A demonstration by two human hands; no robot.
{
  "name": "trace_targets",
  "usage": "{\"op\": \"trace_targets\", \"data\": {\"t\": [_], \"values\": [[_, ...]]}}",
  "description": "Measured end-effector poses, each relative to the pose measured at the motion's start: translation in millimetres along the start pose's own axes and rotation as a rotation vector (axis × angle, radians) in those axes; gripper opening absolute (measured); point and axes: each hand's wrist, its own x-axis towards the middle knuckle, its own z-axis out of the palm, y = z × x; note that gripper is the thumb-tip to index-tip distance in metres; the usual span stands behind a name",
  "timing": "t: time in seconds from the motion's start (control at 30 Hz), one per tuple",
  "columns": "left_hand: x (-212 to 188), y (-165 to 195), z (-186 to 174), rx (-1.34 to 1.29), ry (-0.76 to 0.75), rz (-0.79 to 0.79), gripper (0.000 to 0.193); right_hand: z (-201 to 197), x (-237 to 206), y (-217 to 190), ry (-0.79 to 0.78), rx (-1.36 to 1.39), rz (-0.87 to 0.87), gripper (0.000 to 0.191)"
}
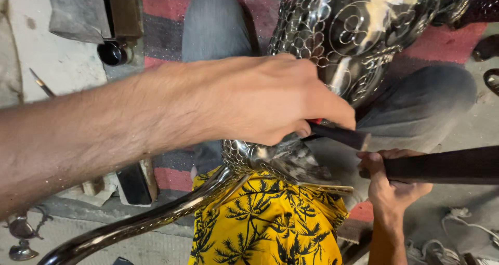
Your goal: The person sits on the floor with a brass peacock sculpture braced between their legs, holds a steel punch against the engraved metal surface, and strikes the punch with a wooden mallet to chase the decorative pattern, repositioning the punch across different areas of the body and neck of the sculpture.
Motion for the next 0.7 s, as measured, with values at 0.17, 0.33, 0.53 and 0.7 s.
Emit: {"op": "trace_targets", "data": {"t": [0.17,0.33,0.53,0.7], "values": [[4.6,-5.4,-7.8,-0.035,-0.196,-0.170,0.062,8.1,2.5,-9.7,-0.010,-0.005,-0.033,0.029],[9.1,-7.3,-13.6,-0.018,-0.250,-0.099,0.060,13.6,6.3,-24.6,0.034,-0.169,-0.034,0.029],[13.2,-3.5,-20.8,-0.048,-0.304,-0.146,0.059,31.2,10.4,-42.5,0.078,-0.011,-0.037,0.031],[10.0,1.9,-27.9,0.090,-0.392,-0.196,0.061,38.7,11.1,-42.1,-0.073,-0.643,-0.190,0.033]]}}
